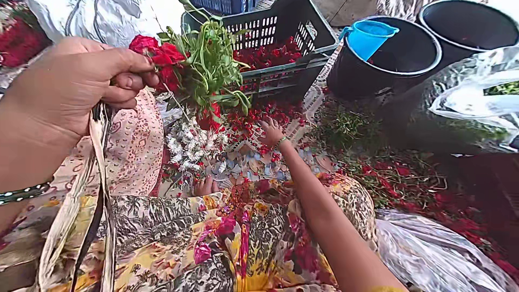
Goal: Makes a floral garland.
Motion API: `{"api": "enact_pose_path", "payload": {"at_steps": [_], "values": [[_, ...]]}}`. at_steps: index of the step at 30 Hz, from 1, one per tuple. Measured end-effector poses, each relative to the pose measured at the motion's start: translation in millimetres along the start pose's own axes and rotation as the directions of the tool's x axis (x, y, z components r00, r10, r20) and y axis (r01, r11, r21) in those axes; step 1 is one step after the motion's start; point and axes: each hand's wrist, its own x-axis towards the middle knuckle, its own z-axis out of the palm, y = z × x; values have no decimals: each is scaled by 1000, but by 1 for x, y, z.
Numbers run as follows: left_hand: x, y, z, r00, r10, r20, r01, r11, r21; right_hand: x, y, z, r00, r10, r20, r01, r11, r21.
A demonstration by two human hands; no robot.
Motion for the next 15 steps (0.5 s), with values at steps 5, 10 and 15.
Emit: {"api": "enact_pose_path", "payload": {"at_steps": [5, 10, 15], "values": [[10, 5, 3, 999, 26, 43, -25, 999, -28, 67, -6, 9, 992, 79, -101, -87, 993, -75], [20, -1, -3, 988, -52, 145, 71, 989, -131, 68, 17, -4, 973, 60, 222, 0, 965, -261], [23, 1, 6, 959, -109, 263, 130, 989, -65, -2, 39, 6, 893, -16, 449, 178, 930, -322]]}}
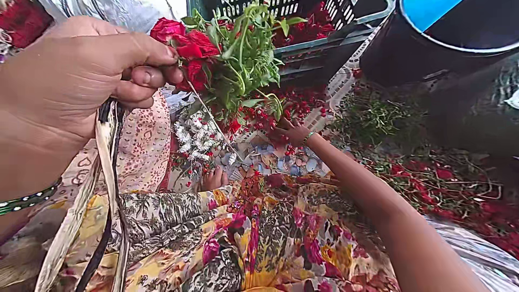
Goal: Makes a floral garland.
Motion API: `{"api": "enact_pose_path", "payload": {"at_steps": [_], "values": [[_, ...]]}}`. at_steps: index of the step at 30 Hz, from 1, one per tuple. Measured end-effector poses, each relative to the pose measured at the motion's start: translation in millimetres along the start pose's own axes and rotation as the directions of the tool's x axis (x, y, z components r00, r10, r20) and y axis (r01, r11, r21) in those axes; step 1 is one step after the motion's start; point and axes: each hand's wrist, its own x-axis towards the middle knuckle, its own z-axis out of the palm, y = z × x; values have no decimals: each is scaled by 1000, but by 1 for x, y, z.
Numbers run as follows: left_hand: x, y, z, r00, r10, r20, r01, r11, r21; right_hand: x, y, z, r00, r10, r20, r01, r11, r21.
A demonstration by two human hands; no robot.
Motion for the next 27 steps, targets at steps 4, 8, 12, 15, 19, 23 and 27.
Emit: {"api": "enact_pose_path", "payload": {"at_steps": [4, 8, 12, 15, 19, 23, 27], "values": [[2, 2, 21, 998, 54, -23, -51, 993, 103, -42, 13, 22, 985, -92, -144, 107, 989, 97], [7, -12, 18, 993, 118, 5, -118, 983, 140, -54, 17, 11, 830, -90, -550, 291, 912, 289], [8, -13, 28, 989, 99, -110, -70, 968, 241, -38, -26, -6, 798, -120, -591, 233, 965, 118], [11, -8, 34, 987, 87, -132, -44, 954, 296, -2, -82, -12, 905, -196, -378, 221, 975, 25], [18, -16, 26, 990, 134, -47, -102, 897, 430, 45, -111, 6, 940, -133, -314, 131, 991, -28], [8, -13, 27, 998, 60, -21, -42, 870, 491, 29, -107, 7, 911, -119, -396, 154, 986, 57], [-2, -8, 31, 999, -25, -30, 36, 886, 462, -27, -93, -24, 704, 86, -705, 293, 869, 399]]}}
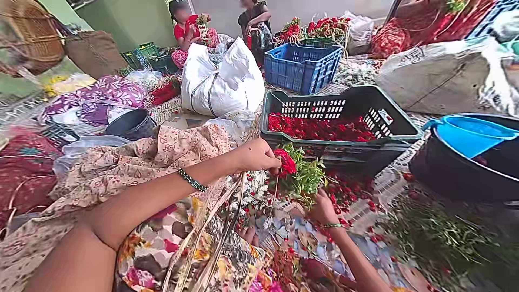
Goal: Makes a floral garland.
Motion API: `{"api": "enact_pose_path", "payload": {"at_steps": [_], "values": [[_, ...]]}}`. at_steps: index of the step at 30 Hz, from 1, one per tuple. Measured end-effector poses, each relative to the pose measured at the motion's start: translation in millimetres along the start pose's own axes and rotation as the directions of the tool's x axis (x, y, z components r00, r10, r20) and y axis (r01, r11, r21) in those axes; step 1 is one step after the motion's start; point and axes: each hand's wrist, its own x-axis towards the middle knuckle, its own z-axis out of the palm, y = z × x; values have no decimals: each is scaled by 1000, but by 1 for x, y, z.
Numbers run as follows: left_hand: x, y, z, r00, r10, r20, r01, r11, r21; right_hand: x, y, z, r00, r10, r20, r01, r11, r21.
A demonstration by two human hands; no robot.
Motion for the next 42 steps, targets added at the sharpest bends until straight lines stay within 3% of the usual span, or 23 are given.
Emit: {"api": "enact_pose_path", "payload": {"at_steps": [3, 6, 9, 12, 14, 17, 21, 27, 30, 32, 35, 36, 37, 39, 42], "values": [[1, -6, 4, 1000, 6, 18, -7, 999, 42, -2, -21, -57, 962, 83, -260, -35, 982, 184], [-4, 1, 8, 997, 35, 71, -42, 994, 101, -22, -89, -125, 905, 61, -420, 129, 903, 409], [-10, 7, 13, 987, 78, 143, -95, 989, 113, -64, -177, -164, 835, -178, -521, 444, 777, 445], [-13, 14, 18, 979, 50, 197, -81, 985, 154, -88, -223, -162, 806, -420, -416, 573, 730, 373], [-12, 18, 24, 978, 36, 204, -75, 979, 187, -92, -232, -149, 821, -432, -374, 538, 803, 256], [-12, 18, 32, 966, 42, 254, -78, 988, 132, -96, -231, -131, 826, -357, -436, 441, 891, 107], [-13, 16, 41, 938, 57, 343, -73, 997, 32, -105, -226, -127, 842, -287, -457, 378, 918, 120], [-9, 14, 45, 909, 153, 387, -210, 972, 108, -104, -216, -131, 873, -292, -390, 366, 921, 131], [-8, 15, 44, 920, 145, 364, -191, 977, 93, -98, -210, -129, 875, -288, -390, 370, 916, 153], [-9, 19, 44, 935, 107, 339, -147, 985, 96, -101, -209, -121, 796, -311, -520, 400, 914, 64], [-9, 25, 40, 945, 101, 312, -128, 990, 66, -121, -214, -97, 467, -429, -773, 394, 884, -253], [-8, 26, 39, 947, 121, 299, -143, 988, 55, -130, -214, -86, 427, -448, -785, 356, 882, -310], [-8, 25, 38, 946, 144, 292, -164, 986, 44, -139, -214, -74, 459, -438, -773, 313, 894, -321], [-5, 25, 39, 940, 186, 286, -200, 980, 21, -153, -219, -50, 655, -319, -685, 237, 947, -214], [-5, 30, 43, 931, 218, 294, -235, 972, 22, -159, -227, -34, 852, -69, -518, 194, 962, 190]]}}
